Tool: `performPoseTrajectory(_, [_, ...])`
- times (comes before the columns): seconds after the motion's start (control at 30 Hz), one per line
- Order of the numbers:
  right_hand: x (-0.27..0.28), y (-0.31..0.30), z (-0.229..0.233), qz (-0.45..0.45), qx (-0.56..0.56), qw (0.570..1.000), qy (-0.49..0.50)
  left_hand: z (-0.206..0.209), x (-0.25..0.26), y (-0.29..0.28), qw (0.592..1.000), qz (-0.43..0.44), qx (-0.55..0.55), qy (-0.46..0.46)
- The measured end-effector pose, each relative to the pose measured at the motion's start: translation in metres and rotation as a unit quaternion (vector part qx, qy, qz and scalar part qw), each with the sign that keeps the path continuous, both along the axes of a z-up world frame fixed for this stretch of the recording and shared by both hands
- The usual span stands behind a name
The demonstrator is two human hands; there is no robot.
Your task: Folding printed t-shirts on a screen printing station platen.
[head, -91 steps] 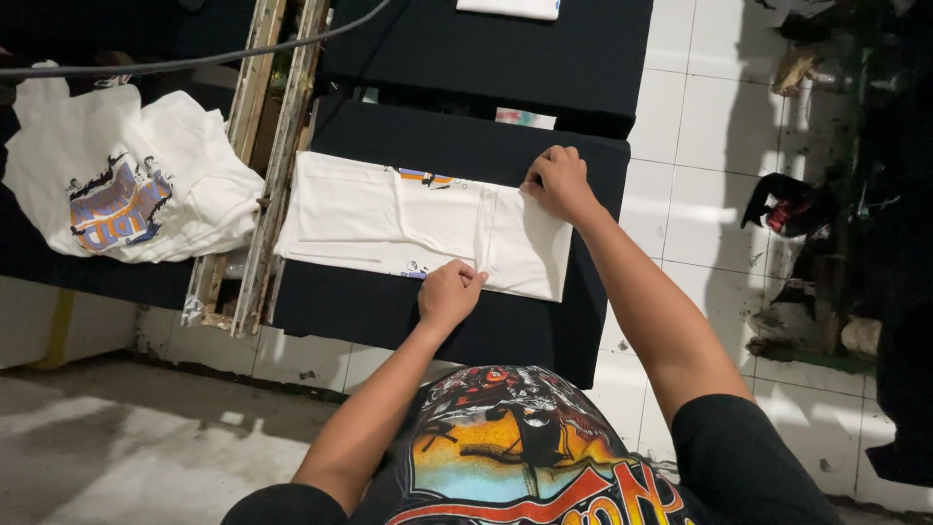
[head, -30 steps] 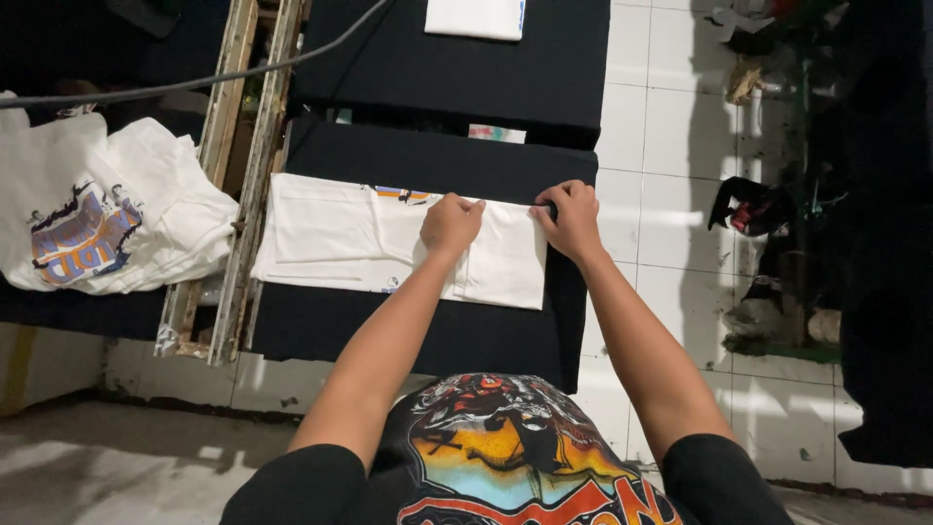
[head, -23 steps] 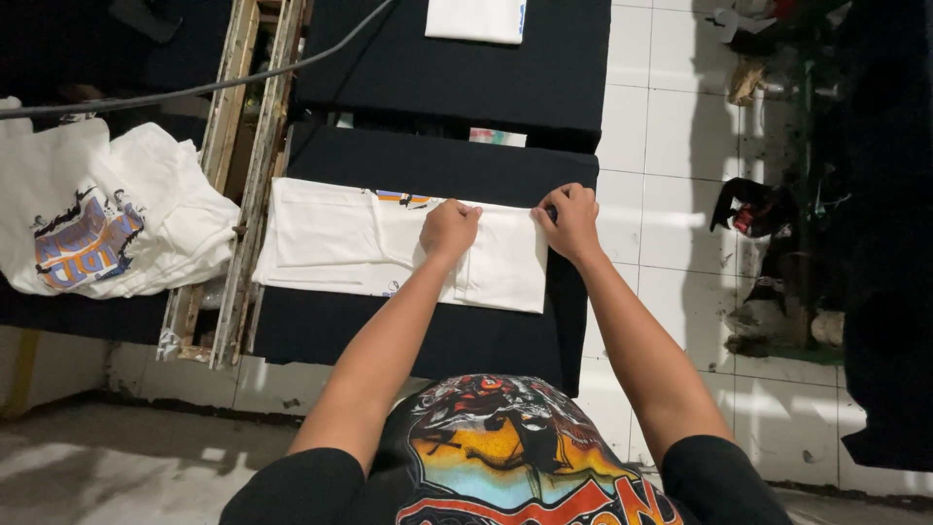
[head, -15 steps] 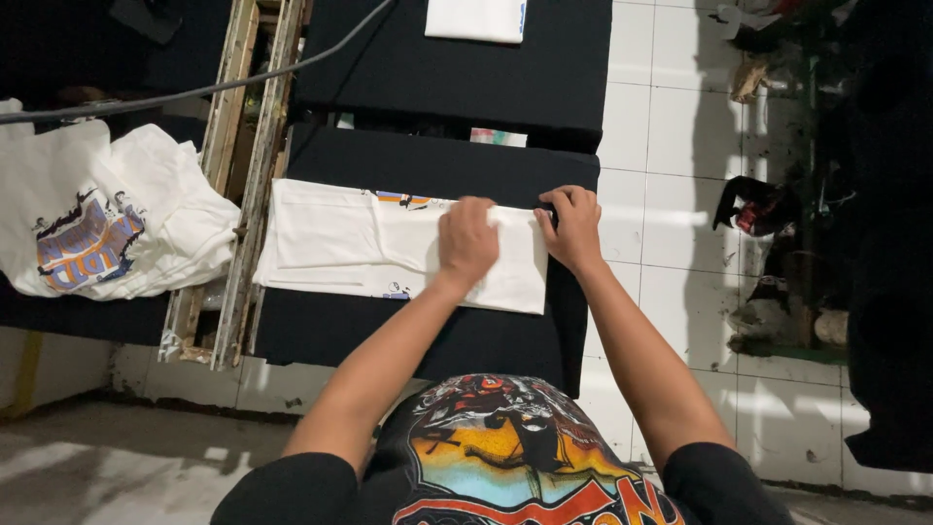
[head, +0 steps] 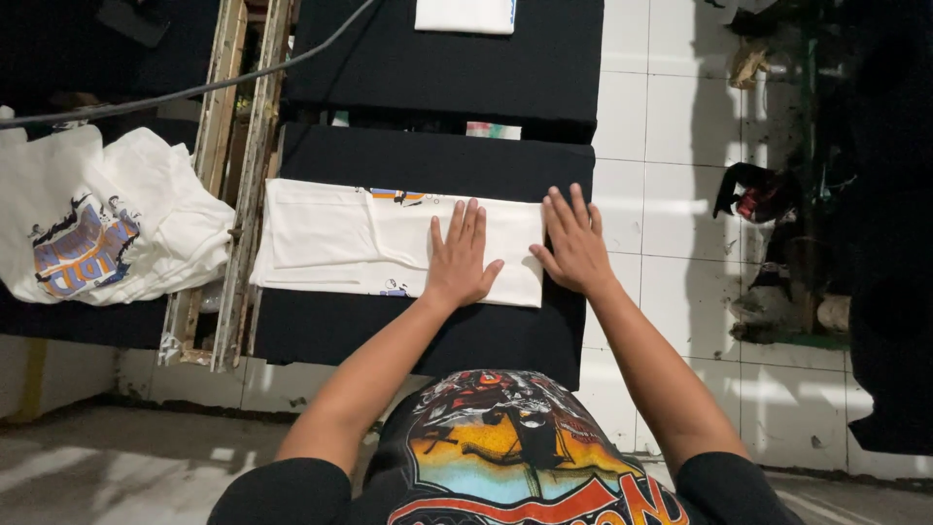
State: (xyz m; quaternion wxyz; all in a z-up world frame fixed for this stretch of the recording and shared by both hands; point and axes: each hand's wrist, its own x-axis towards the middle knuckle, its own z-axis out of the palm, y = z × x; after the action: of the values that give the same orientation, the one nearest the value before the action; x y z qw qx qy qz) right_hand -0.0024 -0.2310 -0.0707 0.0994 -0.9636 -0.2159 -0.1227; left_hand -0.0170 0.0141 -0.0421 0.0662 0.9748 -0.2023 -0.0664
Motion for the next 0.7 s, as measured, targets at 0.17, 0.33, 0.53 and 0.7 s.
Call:
performPoseTrajectory(0.17, [0.000,-0.003,0.009,0.057,-0.008,0.998,0.024,0.004,-0.010,-0.010,0.999,-0.024,-0.027,-0.003])
performPoseTrajectory(0.33, [0.008,-0.019,-0.005,0.020,-0.031,0.998,0.049,-0.010,-0.015,-0.010,0.999,-0.041,-0.021,-0.015])
performPoseTrajectory(0.53, [-0.030,-0.009,0.008,0.080,-0.008,0.997,0.019,-0.017,-0.020,-0.004,0.999,-0.033,-0.027,-0.025])
performPoseTrajectory(0.7, [-0.088,-0.001,0.008,0.269,-0.025,0.962,0.041,-0.013,-0.024,0.006,1.000,-0.015,-0.019,-0.003])
